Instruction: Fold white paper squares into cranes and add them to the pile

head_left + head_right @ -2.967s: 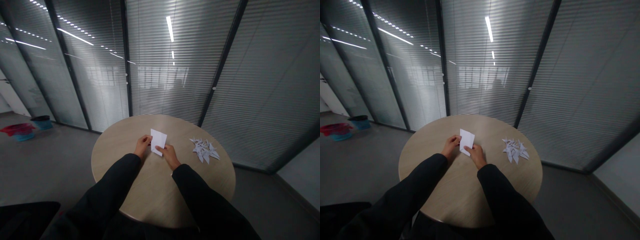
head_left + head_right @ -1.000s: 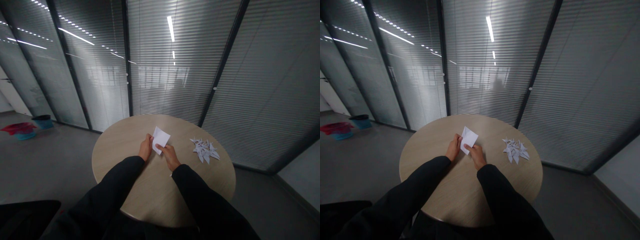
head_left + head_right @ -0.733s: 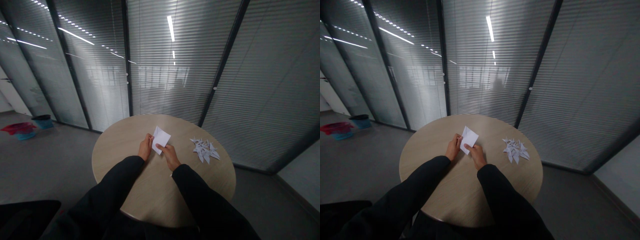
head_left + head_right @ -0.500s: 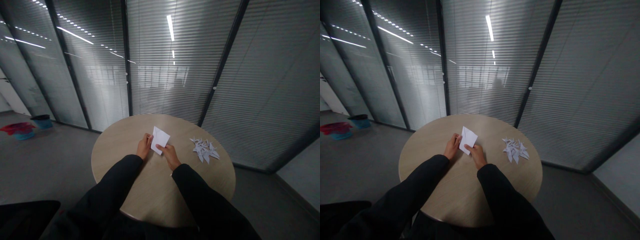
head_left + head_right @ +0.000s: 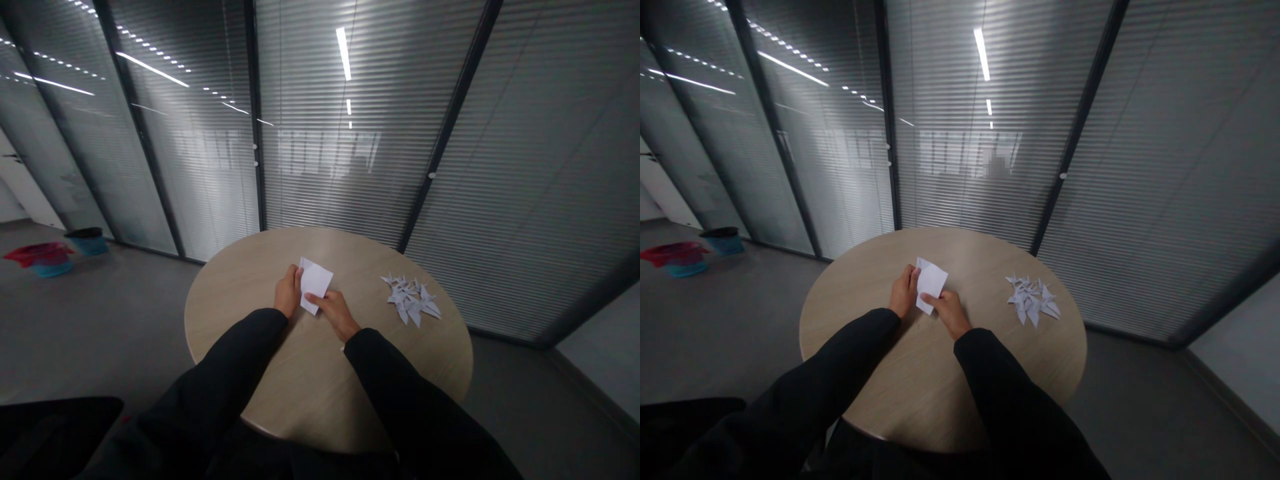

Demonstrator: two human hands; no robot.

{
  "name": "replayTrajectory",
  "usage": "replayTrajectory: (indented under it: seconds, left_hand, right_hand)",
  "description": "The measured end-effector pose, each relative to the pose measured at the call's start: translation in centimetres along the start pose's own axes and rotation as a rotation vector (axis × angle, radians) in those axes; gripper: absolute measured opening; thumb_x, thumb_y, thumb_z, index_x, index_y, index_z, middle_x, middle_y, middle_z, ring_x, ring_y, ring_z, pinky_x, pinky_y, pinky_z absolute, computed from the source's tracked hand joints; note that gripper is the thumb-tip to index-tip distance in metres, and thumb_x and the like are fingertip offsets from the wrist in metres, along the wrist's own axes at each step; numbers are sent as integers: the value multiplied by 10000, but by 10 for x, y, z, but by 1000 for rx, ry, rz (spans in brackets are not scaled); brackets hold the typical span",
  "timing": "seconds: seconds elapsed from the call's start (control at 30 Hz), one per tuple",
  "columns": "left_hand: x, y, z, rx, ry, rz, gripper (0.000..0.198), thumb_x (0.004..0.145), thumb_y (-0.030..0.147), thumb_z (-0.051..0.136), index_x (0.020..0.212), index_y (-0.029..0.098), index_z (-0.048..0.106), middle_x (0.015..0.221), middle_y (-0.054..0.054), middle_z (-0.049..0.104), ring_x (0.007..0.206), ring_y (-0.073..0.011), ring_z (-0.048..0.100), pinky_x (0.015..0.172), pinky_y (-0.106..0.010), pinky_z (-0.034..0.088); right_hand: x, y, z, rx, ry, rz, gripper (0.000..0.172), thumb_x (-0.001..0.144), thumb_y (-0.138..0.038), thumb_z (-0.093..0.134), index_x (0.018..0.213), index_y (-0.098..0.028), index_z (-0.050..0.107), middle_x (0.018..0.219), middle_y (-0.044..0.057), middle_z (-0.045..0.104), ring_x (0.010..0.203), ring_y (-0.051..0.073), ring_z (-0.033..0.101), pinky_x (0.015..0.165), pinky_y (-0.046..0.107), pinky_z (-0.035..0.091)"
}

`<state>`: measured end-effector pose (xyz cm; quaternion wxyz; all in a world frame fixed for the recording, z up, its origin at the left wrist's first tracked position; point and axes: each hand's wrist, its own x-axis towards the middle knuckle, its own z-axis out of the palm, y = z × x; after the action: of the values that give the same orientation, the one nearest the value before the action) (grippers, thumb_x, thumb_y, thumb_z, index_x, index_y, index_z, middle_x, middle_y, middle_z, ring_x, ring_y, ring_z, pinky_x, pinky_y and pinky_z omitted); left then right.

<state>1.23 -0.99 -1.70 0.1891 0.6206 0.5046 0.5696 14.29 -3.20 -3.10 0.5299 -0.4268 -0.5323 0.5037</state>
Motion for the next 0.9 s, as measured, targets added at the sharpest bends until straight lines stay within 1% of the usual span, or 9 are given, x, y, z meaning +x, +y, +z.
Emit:
replayTrajectory:
  seconds: [0.17, 0.27, 0.37, 0.47, 0.6, 0.67, 0.73, 0.8, 0.9]
  left_hand:
    - [1, -1, -4, 17, -4, 33, 250, 925, 394, 390, 793, 219, 512, 600, 13, 503, 548, -146, 460, 549, -254, 298]
    - [2, -1, -6, 3, 1, 32, 261, 932, 414, 373, 831, 218, 513, 630, 10, 520, 562, -146, 464, 553, -256, 292]
    - [3, -2, -6, -28, 35, 18, 246, 927, 412, 387, 798, 222, 475, 619, 18, 495, 563, -146, 448, 556, -259, 283]
    - [4, -3, -4, -37, 78, 0, 247, 927, 398, 384, 758, 226, 436, 604, 25, 467, 561, -145, 429, 564, -264, 283]
    - [7, -7, -2, -63, 97, -14, 246, 920, 397, 385, 754, 225, 447, 620, 16, 479, 577, -149, 441, 570, -264, 298]
    - [8, -10, -2, -99, 104, -17, 256, 909, 410, 397, 748, 222, 463, 626, 11, 488, 587, -150, 450, 571, -262, 313]
    - [10, -13, -1, -142, 98, -11, 270, 896, 431, 416, 746, 217, 482, 627, 12, 493, 591, -145, 455, 570, -256, 327]
    - [11, -16, 1, -184, 70, -13, 285, 884, 451, 431, 750, 209, 499, 621, 17, 491, 580, -137, 451, 554, -249, 329]
    - [11, -19, 4, -227, 19, -41, 306, 869, 473, 448, 753, 199, 517, 605, 23, 484, 552, -125, 434, 523, -240, 317]
  right_hand:
    - [0, 2, 0, -15, -16, 2, 346, 585, -386, 792, 808, -125, 744, 871, 110, 747, 762, 218, 674, 725, 339, 499]
    - [3, 7, -1, -66, -31, 0, 333, 585, -388, 784, 779, -121, 742, 814, 98, 747, 702, 207, 668, 687, 329, 496]
    - [5, 13, -3, -161, -57, -6, 298, 589, -380, 773, 738, -124, 740, 744, 81, 741, 650, 198, 655, 638, 314, 485]
    - [7, 16, -5, -216, -77, -17, 300, 604, -392, 765, 738, -125, 741, 728, 77, 738, 637, 193, 649, 605, 298, 473]
    - [8, 17, -6, -233, -94, -63, 312, 642, -429, 739, 731, -130, 732, 729, 78, 734, 643, 193, 647, 609, 296, 476]
    - [9, 16, -5, -219, -78, -113, 327, 680, -445, 710, 784, -136, 726, 776, 83, 739, 682, 203, 658, 631, 302, 487]
    - [9, 14, -5, -186, -43, -174, 359, 725, -452, 674, 913, -148, 708, 868, 87, 742, 752, 211, 672, 667, 306, 499]
    - [9, 11, -5, -162, 8, -227, 387, 760, -447, 644, 1029, -169, 671, 953, 85, 735, 814, 212, 676, 705, 303, 504]
    - [8, 6, -7, -179, 80, -272, 396, 798, -439, 601, 1095, -181, 640, 1000, 88, 725, 853, 211, 673, 732, 299, 504]
